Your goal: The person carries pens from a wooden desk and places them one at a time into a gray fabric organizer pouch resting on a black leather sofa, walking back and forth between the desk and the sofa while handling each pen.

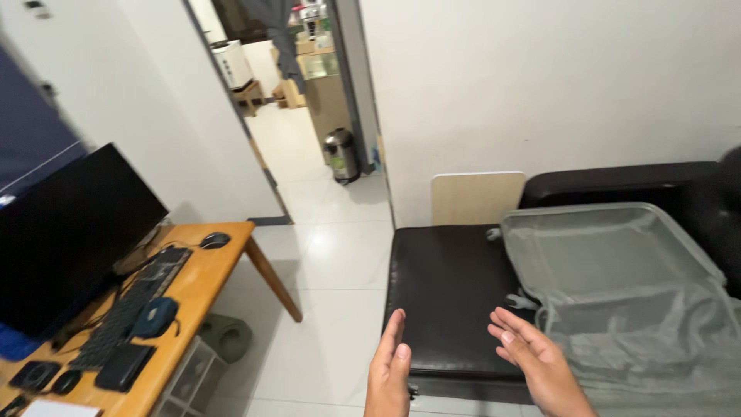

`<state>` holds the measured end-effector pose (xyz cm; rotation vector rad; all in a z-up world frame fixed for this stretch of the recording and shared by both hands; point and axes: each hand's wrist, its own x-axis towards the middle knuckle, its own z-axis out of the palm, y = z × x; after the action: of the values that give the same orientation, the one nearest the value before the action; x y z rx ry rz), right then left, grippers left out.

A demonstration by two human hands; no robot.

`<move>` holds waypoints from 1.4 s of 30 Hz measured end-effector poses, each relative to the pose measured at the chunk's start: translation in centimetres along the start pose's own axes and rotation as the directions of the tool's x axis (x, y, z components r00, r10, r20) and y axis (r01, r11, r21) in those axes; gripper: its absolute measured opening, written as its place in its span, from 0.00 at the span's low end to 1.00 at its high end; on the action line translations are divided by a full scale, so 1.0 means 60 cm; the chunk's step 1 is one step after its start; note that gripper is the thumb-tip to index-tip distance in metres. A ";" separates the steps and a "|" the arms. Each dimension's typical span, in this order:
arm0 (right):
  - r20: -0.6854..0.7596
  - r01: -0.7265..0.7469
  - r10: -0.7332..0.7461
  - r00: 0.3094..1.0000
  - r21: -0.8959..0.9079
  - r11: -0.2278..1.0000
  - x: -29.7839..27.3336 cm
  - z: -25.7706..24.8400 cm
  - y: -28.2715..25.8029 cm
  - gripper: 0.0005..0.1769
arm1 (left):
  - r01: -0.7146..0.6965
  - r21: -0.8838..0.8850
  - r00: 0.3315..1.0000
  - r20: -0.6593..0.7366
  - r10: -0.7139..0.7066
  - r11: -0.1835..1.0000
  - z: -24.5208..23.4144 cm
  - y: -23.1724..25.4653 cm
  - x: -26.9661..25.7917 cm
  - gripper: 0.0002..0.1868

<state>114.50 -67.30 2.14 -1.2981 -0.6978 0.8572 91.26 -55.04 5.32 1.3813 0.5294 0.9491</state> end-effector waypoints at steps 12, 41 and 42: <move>-0.259 0.073 -0.057 0.964 0.053 0.996 -0.096 -0.116 -0.033 0.31 | 0.000 0.008 0.964 0.268 -0.002 1.000 0.128 -0.020 0.018 0.33; -0.898 -0.172 0.101 0.429 0.028 0.985 -0.108 -0.233 -0.149 0.29 | 0.238 -0.121 0.652 0.756 -0.066 0.964 0.362 -0.118 0.291 0.34; -0.911 -0.163 0.083 0.403 0.018 0.987 -0.107 -0.230 -0.148 0.28 | 0.247 -0.119 0.633 0.771 -0.067 0.962 0.369 -0.123 0.298 0.34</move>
<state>124.02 -80.47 8.97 -1.6492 0.2855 0.0981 120.59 -52.78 5.44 1.3624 -0.1111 0.1914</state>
